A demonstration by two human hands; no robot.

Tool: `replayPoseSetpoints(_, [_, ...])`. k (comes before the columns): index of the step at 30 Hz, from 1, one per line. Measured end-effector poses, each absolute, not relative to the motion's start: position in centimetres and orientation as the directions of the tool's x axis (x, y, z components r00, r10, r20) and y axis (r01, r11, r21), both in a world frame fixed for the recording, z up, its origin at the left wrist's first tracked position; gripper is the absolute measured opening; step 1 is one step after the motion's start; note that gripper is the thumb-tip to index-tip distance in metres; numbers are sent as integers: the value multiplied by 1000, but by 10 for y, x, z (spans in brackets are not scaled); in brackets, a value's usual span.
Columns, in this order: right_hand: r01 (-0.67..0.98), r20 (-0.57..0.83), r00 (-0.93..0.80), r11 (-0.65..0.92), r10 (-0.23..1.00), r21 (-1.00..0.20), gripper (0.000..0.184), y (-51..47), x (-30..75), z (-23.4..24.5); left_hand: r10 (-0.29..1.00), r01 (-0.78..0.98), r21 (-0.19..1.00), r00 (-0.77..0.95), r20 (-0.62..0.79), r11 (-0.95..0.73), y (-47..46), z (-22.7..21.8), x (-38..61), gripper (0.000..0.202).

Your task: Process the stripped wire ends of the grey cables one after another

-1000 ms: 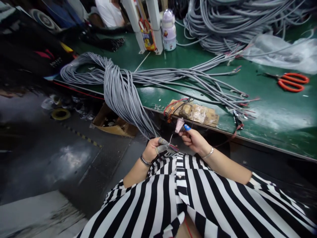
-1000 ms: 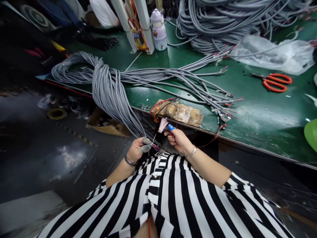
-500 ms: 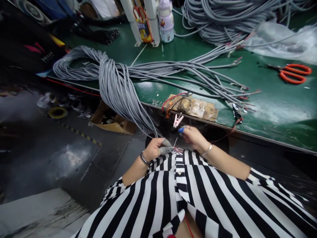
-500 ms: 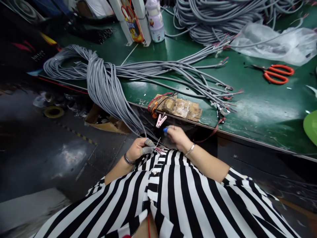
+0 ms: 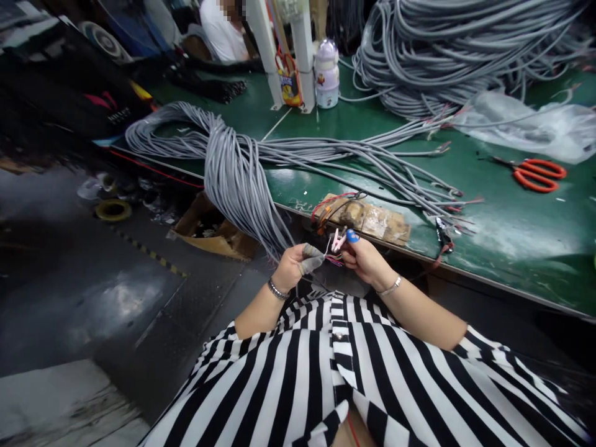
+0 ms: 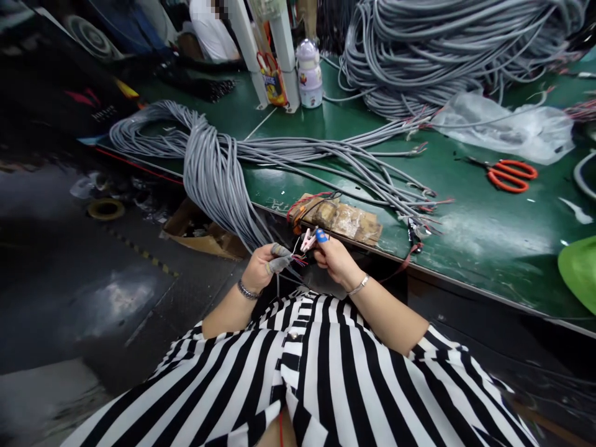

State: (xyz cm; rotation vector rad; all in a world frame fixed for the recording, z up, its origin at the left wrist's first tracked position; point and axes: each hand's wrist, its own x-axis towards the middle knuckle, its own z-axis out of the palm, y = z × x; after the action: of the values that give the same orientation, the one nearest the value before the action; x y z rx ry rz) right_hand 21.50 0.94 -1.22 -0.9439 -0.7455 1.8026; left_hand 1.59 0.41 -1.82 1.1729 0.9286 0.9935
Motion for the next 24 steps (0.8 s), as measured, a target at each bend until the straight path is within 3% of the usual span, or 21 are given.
replayPoseSetpoints(6, [-537, -313, -358, -468, 880, -702, 54, 15, 210, -13, 935, -96, 986, 341, -96, 137, 14, -20, 28, 42])
replayPoseSetpoints(12, [-591, -277, -264, -382, 924, -710, 52, 17, 202, -15, 925, -58, 987, 362, -116, 147, 15, -20, 32, 40])
replayPoseSetpoints(19, [-611, -345, -253, -426, 904, -667, 59, 8, 201, -21, 930, -54, 983, 338, -146, 174, -1, -16, 28, 41])
replayPoseSetpoints(24, [-575, -315, -280, -421, 907, -702, 58, -2, 210, -35, 896, 94, 988, 417, -151, 122, -20, -18, 5, 38])
